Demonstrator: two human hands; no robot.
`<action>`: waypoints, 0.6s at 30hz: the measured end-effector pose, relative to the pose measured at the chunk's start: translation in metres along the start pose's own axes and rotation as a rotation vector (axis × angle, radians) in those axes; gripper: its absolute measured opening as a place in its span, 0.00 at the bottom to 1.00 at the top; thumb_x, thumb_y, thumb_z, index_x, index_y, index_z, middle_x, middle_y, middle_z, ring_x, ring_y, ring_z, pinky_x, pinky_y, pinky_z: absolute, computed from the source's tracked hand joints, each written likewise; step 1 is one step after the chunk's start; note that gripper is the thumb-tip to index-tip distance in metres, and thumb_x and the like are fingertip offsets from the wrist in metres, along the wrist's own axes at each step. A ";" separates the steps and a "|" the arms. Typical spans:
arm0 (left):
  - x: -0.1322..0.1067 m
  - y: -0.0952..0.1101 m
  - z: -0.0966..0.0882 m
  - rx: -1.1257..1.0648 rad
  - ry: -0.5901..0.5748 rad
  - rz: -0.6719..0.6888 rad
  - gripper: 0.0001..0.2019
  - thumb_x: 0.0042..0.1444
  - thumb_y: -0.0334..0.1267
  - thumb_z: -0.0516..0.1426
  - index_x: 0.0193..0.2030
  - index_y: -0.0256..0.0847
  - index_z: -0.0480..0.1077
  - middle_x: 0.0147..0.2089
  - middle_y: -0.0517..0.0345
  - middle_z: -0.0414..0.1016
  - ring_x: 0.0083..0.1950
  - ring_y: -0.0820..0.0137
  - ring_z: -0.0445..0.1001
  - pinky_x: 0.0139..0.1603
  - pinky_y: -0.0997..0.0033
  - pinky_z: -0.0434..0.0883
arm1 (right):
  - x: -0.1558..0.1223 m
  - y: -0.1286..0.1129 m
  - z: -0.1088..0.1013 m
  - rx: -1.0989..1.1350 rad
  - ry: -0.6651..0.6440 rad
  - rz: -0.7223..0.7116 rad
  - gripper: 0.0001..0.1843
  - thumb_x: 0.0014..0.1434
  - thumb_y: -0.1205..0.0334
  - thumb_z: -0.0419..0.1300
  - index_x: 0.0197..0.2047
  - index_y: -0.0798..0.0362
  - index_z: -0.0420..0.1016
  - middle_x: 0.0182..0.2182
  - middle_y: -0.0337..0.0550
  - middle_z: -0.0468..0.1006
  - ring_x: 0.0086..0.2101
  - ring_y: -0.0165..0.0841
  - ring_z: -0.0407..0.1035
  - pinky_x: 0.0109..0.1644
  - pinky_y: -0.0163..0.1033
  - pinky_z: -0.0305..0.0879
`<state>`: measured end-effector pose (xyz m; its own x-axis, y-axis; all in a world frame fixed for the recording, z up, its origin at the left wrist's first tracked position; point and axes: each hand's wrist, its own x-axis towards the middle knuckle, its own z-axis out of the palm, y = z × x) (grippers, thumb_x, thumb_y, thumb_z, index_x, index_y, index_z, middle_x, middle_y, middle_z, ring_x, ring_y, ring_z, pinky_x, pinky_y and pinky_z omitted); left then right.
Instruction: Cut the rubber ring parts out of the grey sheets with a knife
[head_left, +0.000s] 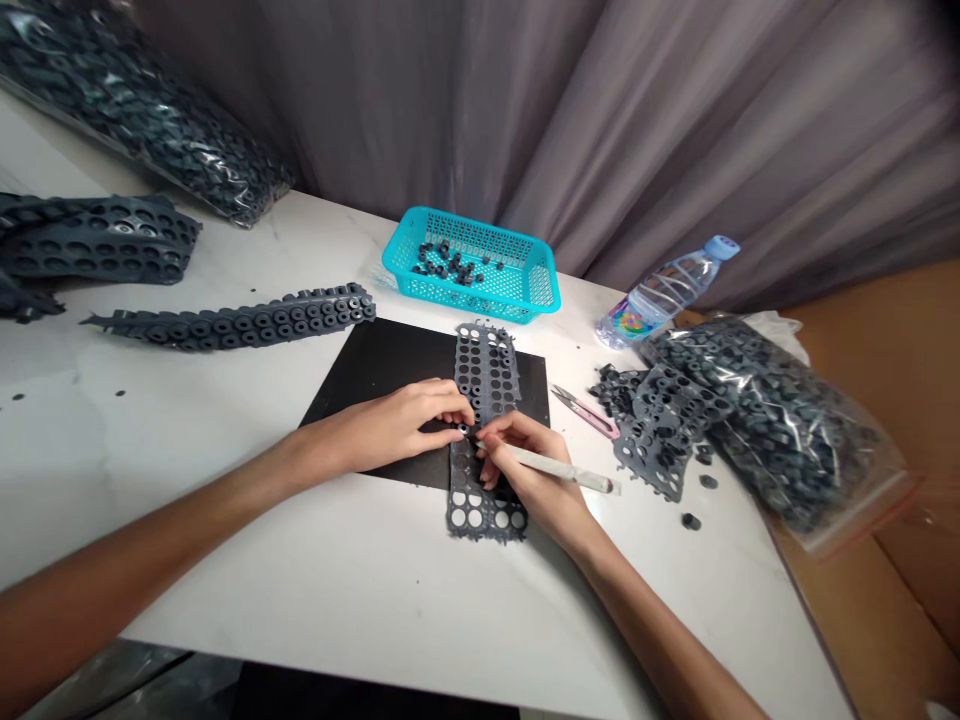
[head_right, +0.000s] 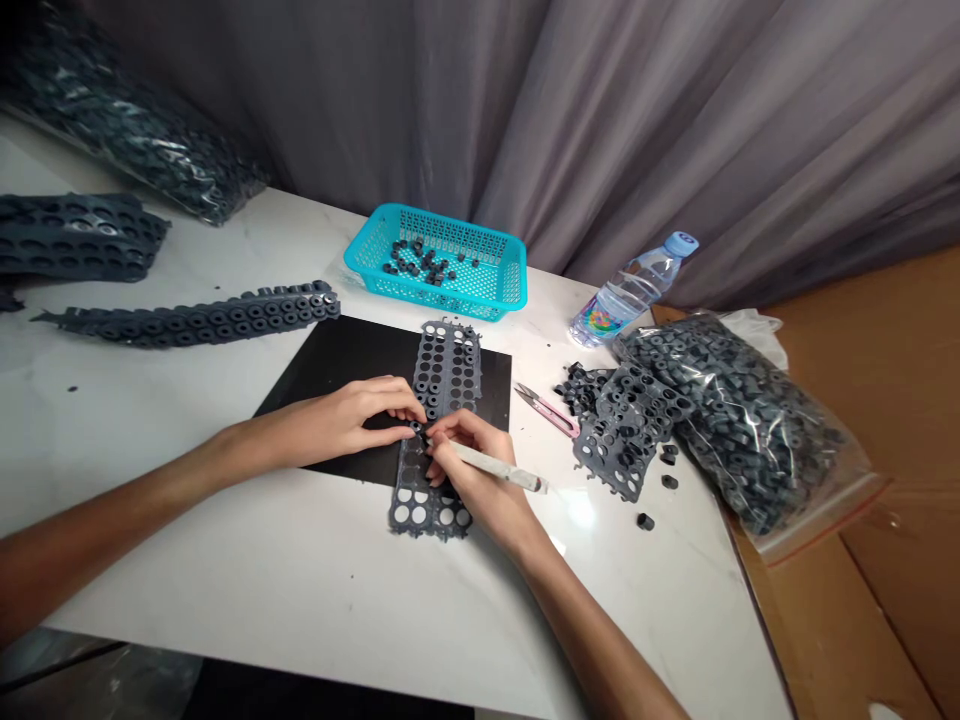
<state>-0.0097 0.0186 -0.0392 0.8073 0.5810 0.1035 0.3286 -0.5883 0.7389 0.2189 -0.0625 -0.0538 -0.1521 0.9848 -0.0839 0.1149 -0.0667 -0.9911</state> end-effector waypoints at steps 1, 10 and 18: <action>0.000 0.000 0.000 0.001 0.002 0.001 0.07 0.74 0.38 0.57 0.52 0.44 0.76 0.52 0.57 0.76 0.54 0.65 0.76 0.58 0.65 0.69 | 0.000 0.000 0.000 -0.001 0.001 -0.001 0.05 0.70 0.60 0.63 0.41 0.52 0.77 0.27 0.37 0.79 0.26 0.30 0.75 0.31 0.33 0.72; 0.000 -0.002 0.001 -0.001 0.007 0.009 0.07 0.74 0.37 0.57 0.53 0.44 0.76 0.52 0.56 0.76 0.54 0.65 0.76 0.58 0.64 0.70 | 0.001 0.003 0.000 -0.014 0.000 -0.011 0.04 0.69 0.62 0.63 0.41 0.52 0.77 0.29 0.37 0.79 0.26 0.30 0.75 0.30 0.33 0.72; -0.001 0.005 -0.001 0.022 0.009 0.006 0.07 0.74 0.37 0.56 0.53 0.43 0.76 0.52 0.56 0.75 0.55 0.64 0.75 0.58 0.65 0.69 | -0.001 0.000 0.002 -0.064 0.018 -0.022 0.04 0.68 0.63 0.63 0.40 0.52 0.77 0.27 0.36 0.79 0.25 0.29 0.74 0.29 0.32 0.70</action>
<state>-0.0089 0.0158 -0.0352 0.8051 0.5821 0.1140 0.3341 -0.6039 0.7236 0.2166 -0.0641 -0.0535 -0.1375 0.9887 -0.0598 0.1744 -0.0353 -0.9840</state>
